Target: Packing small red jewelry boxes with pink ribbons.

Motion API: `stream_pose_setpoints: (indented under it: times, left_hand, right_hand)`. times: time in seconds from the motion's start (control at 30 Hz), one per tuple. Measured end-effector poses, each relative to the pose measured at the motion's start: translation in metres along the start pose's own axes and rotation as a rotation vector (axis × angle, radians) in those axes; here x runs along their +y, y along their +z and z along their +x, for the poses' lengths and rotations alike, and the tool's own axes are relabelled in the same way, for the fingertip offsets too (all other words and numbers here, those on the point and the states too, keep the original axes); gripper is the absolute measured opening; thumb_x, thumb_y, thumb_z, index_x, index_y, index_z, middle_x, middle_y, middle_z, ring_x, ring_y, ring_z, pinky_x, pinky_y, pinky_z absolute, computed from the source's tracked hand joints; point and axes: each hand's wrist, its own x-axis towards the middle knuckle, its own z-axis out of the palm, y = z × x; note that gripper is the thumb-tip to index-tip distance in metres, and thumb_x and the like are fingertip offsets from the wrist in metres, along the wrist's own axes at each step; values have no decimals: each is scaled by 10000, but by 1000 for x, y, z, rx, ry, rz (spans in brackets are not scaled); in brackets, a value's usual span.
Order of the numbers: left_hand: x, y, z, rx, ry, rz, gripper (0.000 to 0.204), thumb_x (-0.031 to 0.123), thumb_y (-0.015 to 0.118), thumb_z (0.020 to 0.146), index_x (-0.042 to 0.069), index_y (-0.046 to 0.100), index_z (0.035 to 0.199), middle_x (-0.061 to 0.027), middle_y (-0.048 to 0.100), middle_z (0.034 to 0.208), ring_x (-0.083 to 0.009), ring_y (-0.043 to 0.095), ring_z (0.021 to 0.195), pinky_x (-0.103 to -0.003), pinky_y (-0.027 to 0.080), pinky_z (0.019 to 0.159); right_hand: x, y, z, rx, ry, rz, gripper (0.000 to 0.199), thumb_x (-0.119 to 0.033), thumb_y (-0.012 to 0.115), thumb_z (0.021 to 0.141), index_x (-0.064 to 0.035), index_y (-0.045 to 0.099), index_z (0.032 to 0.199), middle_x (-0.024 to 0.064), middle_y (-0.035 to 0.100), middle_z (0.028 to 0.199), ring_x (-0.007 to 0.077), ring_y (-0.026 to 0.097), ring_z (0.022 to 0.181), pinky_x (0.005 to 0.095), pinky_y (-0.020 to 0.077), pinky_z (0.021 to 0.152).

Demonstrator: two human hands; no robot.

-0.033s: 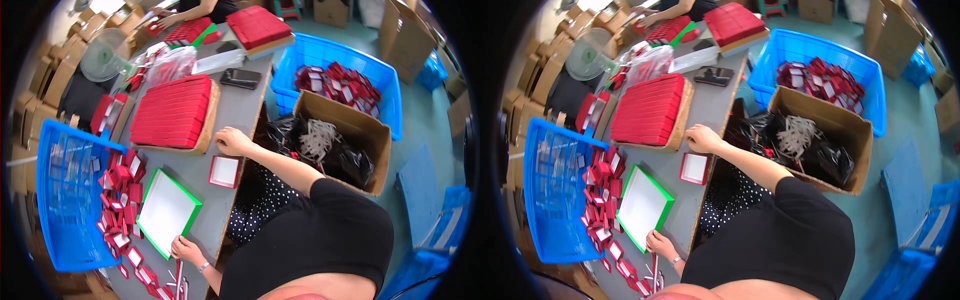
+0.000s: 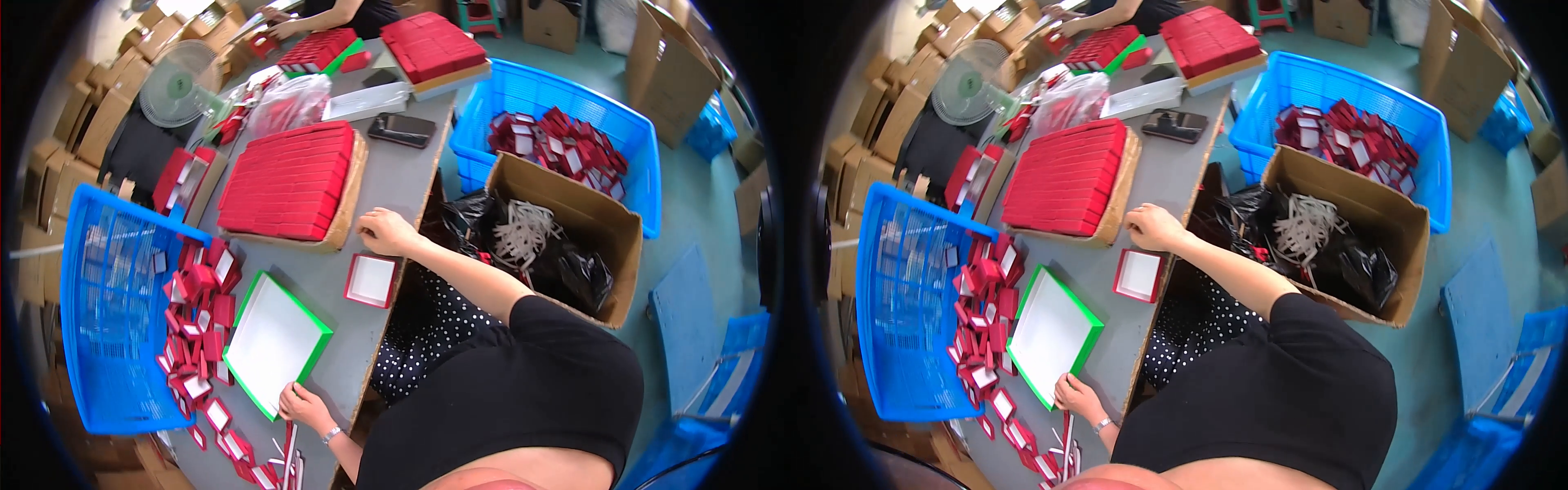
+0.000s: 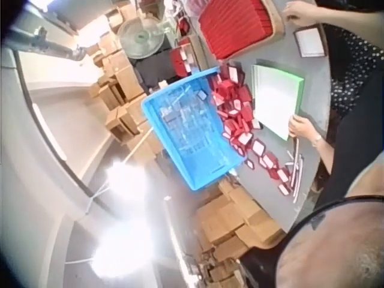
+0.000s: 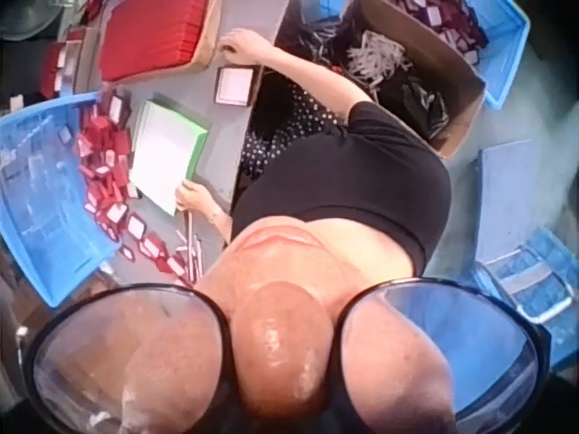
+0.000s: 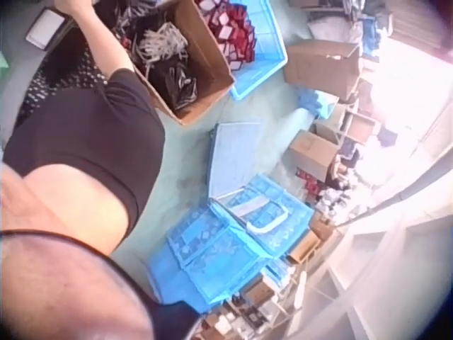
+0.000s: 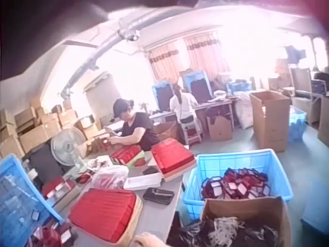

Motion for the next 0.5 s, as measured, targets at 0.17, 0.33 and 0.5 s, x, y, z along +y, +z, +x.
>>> stream_pose_setpoints:
  times: [0.17,0.33,0.5]
  left_hand:
    - [-6,-7,-6,-5,2,12,156,215,502,941,82,581,920,-62,612,925,-273,550,968,-458,307,937]
    - [-4,-7,-6,9,1,8,141,208,512,932,82,573,913,-62,609,920,-269,549,963,-452,295,944]
    - [1,-5,-2,2,3,-36,104,185,535,909,89,570,922,-62,606,917,-268,545,948,-446,286,937]
  right_hand:
    - [-13,2,2,-23,-37,12,119,-111,568,751,-43,610,839,108,651,828,311,602,849,399,484,800]
    - [-8,6,3,-19,-51,22,112,-91,577,740,-37,609,833,112,650,806,309,601,818,392,479,800]
    - [-2,5,3,17,-96,10,84,-57,599,739,-32,603,819,100,640,756,268,625,743,368,466,796]
